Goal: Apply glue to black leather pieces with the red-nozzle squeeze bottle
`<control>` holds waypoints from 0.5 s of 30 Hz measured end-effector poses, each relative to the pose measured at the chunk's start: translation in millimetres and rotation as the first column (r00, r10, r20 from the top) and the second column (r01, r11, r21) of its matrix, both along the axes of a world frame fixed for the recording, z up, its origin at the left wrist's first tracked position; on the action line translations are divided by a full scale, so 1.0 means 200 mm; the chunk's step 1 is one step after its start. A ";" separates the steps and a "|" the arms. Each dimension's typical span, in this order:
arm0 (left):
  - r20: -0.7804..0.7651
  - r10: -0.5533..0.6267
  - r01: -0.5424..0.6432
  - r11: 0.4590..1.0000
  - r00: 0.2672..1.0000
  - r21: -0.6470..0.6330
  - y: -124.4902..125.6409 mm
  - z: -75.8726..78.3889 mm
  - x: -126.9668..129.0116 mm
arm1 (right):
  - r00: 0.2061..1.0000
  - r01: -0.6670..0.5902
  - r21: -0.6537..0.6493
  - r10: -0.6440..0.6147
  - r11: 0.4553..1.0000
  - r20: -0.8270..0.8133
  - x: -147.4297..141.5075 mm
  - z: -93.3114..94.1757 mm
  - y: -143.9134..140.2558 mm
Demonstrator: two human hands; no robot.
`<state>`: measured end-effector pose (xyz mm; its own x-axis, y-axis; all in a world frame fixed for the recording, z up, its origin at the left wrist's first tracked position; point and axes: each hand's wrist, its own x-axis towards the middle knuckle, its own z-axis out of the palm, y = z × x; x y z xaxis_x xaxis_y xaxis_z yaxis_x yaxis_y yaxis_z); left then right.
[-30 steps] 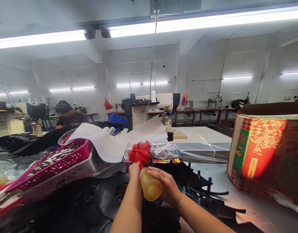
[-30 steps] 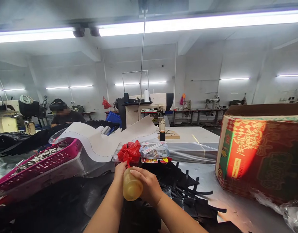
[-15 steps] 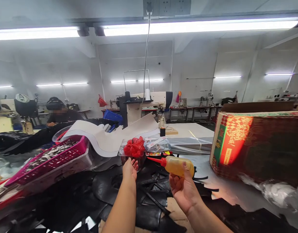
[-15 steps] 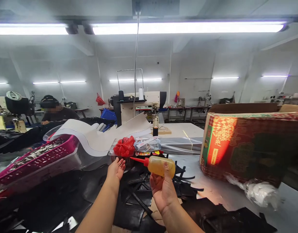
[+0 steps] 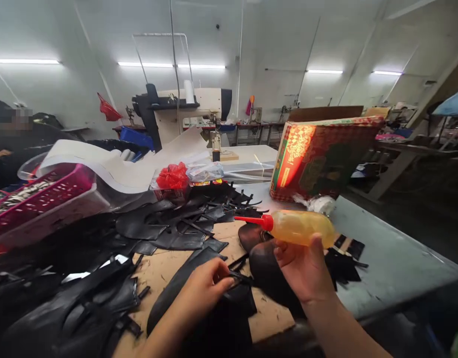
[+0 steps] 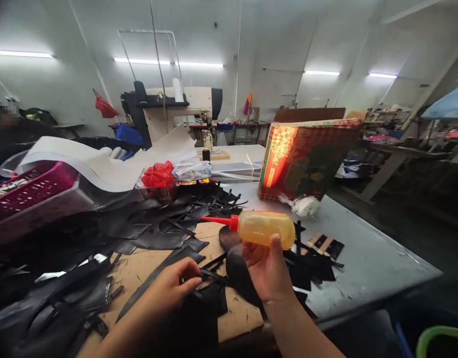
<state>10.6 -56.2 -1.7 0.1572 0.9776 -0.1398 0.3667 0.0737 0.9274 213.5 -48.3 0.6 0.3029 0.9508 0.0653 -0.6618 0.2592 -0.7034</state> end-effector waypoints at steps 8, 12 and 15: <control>-0.811 -0.283 0.331 0.936 0.513 -0.117 -0.23 -0.07 0.11 | 0.957 0.170 -0.012 -0.162 0.985 0.239 0.28 -0.19 -0.33; -0.775 -0.284 0.345 0.934 0.564 -0.092 -0.24 -0.13 0.08 | 0.932 0.195 -0.009 -0.183 0.981 0.314 0.32 -0.23 -0.38; -0.649 -0.300 0.340 0.938 0.699 -0.067 -0.23 -0.18 0.04 | 0.941 0.188 -0.017 -0.175 0.982 0.290 0.33 -0.24 -0.39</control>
